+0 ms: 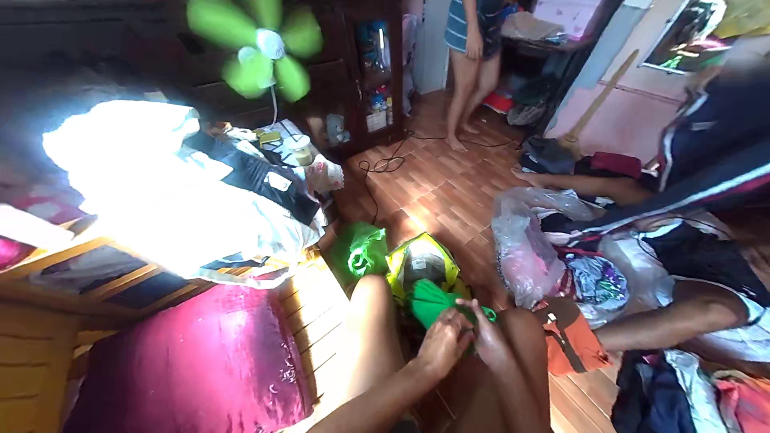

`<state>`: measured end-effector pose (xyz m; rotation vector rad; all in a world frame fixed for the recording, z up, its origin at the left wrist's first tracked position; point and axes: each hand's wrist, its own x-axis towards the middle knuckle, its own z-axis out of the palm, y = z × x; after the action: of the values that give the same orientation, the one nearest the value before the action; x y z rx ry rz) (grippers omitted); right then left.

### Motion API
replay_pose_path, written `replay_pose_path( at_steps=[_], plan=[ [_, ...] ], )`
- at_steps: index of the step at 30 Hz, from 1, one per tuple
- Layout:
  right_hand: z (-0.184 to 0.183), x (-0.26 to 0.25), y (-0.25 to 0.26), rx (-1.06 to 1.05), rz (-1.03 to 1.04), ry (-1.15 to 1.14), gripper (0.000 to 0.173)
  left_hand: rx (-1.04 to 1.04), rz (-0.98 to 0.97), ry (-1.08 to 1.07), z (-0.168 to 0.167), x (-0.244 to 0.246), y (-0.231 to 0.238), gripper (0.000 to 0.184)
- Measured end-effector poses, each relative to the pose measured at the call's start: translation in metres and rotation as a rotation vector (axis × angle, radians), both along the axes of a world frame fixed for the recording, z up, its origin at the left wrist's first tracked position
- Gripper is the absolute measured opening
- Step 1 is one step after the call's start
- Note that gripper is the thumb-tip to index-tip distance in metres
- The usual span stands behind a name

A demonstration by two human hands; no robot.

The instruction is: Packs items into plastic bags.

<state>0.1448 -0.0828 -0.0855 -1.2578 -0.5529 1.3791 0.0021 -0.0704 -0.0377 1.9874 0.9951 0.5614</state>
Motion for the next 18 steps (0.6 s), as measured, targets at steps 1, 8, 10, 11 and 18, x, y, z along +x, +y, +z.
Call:
replay_pose_path(
  at_steps=[1,8,10,11,18],
  plan=[
    [0.001,0.002,0.0,-0.029,-0.021,0.046,0.042,-0.11,0.046,-0.044,-0.011,0.0,-0.002,0.024],
    [0.022,-0.002,-0.013,0.096,0.413,-0.888,0.027,-0.066,0.071,-0.276,-0.009,-0.007,0.028,0.029],
    [0.029,-0.009,-0.018,0.184,0.465,-1.201,0.021,-0.11,-0.058,-0.173,-0.003,-0.002,0.042,0.033],
    [0.026,-0.012,-0.02,0.245,0.432,-1.3,0.022,-0.192,-0.106,-0.083,-0.006,0.001,0.049,0.041],
    [-0.015,-0.002,-0.016,0.562,0.209,-1.377,0.026,-0.555,-0.143,-0.019,-0.03,-0.019,0.058,0.05]
  ],
)
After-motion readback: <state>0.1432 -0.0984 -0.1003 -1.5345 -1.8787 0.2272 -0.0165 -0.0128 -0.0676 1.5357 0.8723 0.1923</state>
